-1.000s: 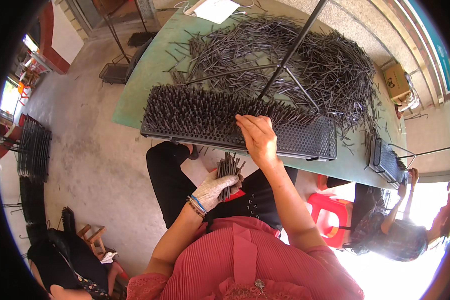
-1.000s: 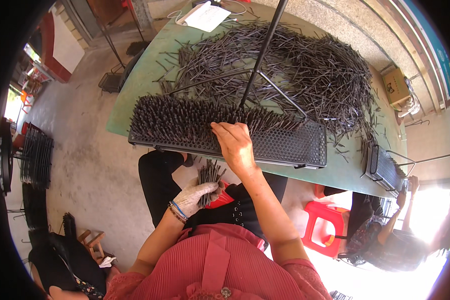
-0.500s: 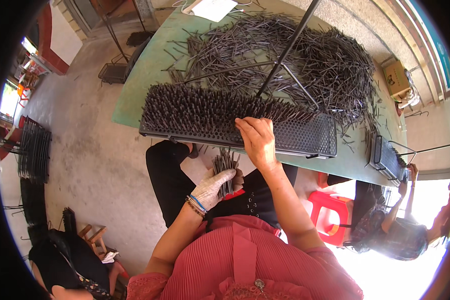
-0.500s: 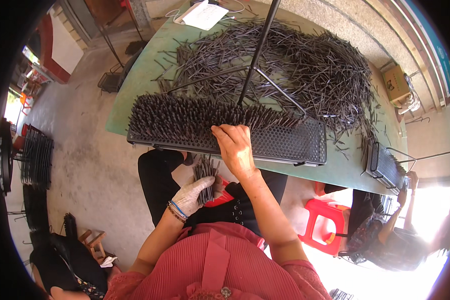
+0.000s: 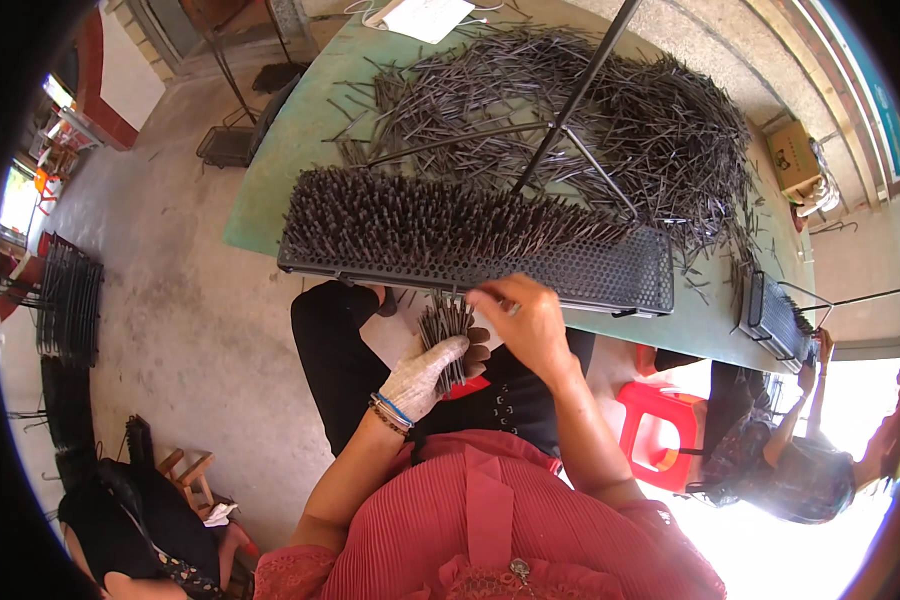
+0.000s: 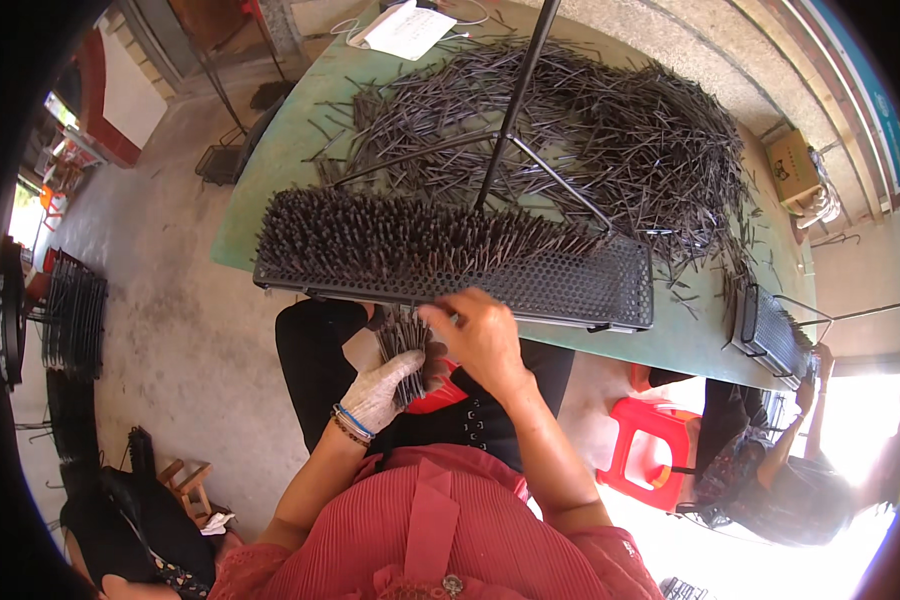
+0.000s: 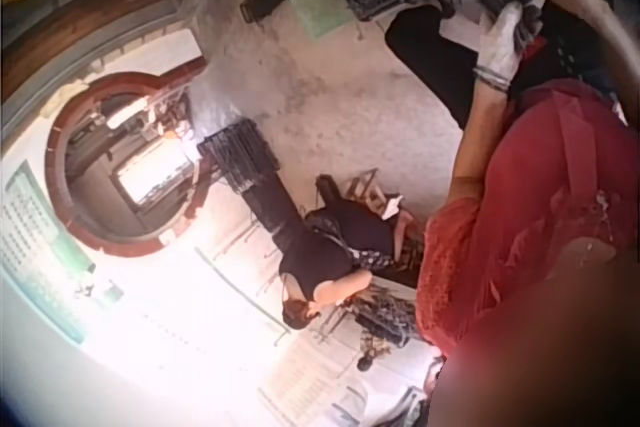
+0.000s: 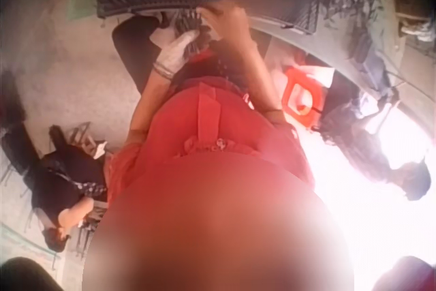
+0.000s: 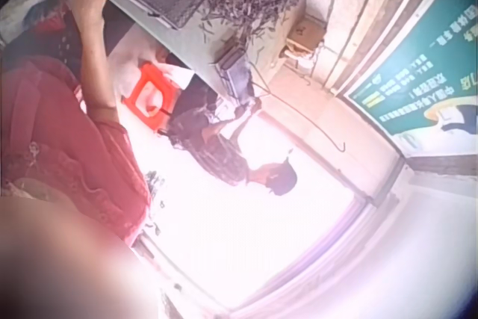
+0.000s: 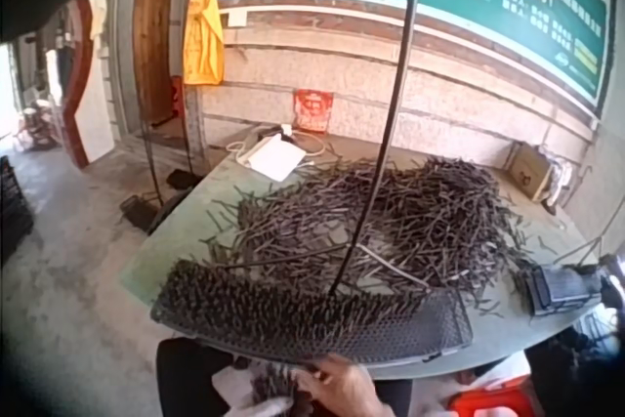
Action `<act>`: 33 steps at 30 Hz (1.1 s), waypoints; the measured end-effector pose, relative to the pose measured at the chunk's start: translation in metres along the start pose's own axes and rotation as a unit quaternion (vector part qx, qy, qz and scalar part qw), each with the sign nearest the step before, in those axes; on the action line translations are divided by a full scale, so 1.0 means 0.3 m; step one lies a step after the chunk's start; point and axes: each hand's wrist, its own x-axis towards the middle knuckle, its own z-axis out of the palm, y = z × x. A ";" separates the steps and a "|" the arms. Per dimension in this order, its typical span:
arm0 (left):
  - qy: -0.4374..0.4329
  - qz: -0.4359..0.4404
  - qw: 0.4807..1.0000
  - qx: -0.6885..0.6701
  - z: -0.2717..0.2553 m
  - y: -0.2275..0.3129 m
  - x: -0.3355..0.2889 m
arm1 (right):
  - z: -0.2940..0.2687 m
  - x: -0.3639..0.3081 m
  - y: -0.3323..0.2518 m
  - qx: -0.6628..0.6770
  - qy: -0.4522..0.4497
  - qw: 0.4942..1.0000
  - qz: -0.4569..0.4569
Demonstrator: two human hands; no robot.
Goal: Sorting thin metal wires and inserting them into a grid-like assembly frame.
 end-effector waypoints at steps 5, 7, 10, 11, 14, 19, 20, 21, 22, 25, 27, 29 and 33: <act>-0.018 0.027 0.997 0.075 0.031 0.002 0.013 | 0.027 -0.045 0.074 0.154 -0.068 0.980 0.106; -0.013 0.036 0.998 0.059 0.034 -0.004 0.015 | 0.012 -0.046 0.095 0.258 -0.095 0.943 0.188; 0.015 0.035 0.999 0.032 0.029 -0.010 0.017 | -0.002 -0.019 0.107 0.287 -0.048 0.940 0.176; 0.039 0.026 0.999 0.021 0.029 -0.011 0.017 | -0.016 -0.005 0.106 0.304 -0.036 0.938 0.162; 0.043 0.006 0.999 0.017 0.036 -0.010 0.009 | -0.046 0.039 0.095 0.283 0.029 0.949 0.135; 0.024 -0.017 0.999 0.022 0.038 -0.006 0.002 | -0.046 0.115 0.097 0.265 0.090 0.957 0.071; 0.023 -0.019 0.999 0.022 0.040 -0.007 0.000 | -0.043 0.124 0.104 0.248 0.106 0.962 0.050; 0.023 -0.019 0.999 0.021 0.039 -0.006 0.000 | -0.040 0.130 0.108 0.248 0.105 0.962 0.050; 0.022 -0.020 0.999 0.025 0.037 -0.006 -0.001 | -0.038 0.135 0.113 0.247 0.107 0.962 0.048; 0.023 -0.024 0.999 0.031 0.033 -0.007 0.002 | -0.026 0.143 0.126 0.248 0.105 0.963 0.030; 0.026 -0.028 0.999 0.034 0.031 -0.007 0.003 | -0.021 0.142 0.133 0.249 0.101 0.963 0.016; 0.027 -0.033 0.999 0.035 0.030 -0.007 0.003 | -0.018 0.137 0.136 0.228 0.101 0.968 0.009; 0.023 -0.033 0.999 0.037 0.033 -0.003 0.004 | -0.026 0.128 0.122 0.207 0.099 0.973 -0.005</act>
